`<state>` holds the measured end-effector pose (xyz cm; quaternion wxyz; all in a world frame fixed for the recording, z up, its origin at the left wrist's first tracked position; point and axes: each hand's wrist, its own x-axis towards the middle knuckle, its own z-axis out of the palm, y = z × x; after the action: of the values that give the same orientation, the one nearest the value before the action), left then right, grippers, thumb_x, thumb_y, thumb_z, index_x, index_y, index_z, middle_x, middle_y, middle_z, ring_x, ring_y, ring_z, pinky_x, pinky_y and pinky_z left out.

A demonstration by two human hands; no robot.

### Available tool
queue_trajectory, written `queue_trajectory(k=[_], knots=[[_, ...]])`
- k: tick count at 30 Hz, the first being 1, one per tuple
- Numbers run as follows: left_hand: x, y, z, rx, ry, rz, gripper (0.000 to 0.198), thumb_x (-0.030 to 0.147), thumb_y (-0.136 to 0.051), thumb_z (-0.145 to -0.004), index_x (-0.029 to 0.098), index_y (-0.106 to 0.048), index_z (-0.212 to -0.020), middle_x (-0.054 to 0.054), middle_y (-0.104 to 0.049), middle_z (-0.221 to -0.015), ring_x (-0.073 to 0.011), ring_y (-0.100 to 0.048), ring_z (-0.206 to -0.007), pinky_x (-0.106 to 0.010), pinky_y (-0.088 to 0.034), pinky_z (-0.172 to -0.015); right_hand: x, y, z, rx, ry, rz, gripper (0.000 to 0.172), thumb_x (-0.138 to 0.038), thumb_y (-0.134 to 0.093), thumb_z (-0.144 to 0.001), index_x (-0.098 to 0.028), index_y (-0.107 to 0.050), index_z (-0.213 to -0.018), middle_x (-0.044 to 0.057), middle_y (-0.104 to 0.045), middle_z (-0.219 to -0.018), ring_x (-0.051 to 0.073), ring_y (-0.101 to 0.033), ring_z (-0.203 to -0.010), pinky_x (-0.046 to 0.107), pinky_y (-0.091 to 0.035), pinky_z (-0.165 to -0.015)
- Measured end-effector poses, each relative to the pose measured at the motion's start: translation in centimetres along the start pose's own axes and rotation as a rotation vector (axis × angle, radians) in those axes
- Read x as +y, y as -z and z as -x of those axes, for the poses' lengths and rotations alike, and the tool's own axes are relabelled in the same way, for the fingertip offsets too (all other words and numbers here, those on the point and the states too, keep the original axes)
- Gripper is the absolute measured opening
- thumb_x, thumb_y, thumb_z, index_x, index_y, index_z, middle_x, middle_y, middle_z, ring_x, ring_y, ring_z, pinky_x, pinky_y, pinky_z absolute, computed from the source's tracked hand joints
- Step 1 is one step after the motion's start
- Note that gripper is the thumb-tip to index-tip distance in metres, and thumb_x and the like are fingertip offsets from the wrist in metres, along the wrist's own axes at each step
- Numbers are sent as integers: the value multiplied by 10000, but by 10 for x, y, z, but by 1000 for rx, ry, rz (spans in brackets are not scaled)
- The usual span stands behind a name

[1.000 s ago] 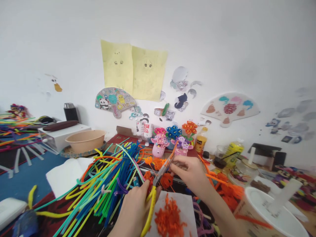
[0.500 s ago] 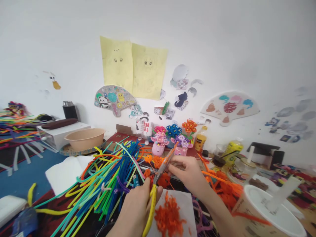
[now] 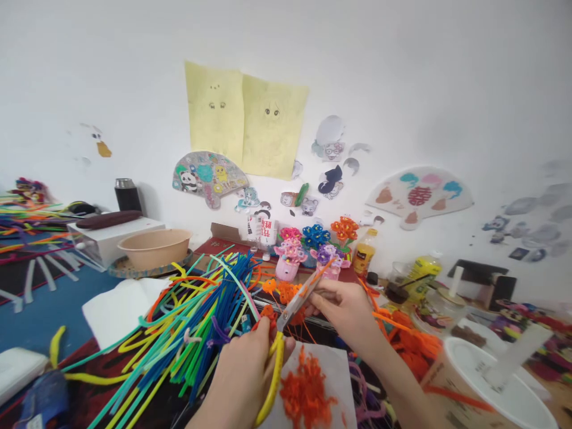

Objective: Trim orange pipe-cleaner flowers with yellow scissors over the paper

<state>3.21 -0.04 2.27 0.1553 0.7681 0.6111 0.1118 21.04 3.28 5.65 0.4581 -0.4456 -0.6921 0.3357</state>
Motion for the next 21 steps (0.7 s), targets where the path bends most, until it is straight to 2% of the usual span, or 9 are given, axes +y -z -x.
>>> queue_trajectory(k=[15,21], knots=[[1,4,0,-88,27,-26,383,436,-324,-920,161,-554,-1055,-124,-713,-869,-316,-677,-809,-358,-482,-635,-5,2,3,-21,6,43,155,-196,-544,-813,-170,-658,-712,1,-662,-611,148,-650,-572,209,-516,-558],[-1,-1,-1,-62,5,-6,411,432,-324,-919,145,-559,-1096,-135,-708,-851,-293,-670,-780,-343,-471,-647,-2,3,3,-32,-22,35,134,-149,-545,-784,-168,-637,-688,6,-674,-597,155,-658,-566,214,-509,-555]])
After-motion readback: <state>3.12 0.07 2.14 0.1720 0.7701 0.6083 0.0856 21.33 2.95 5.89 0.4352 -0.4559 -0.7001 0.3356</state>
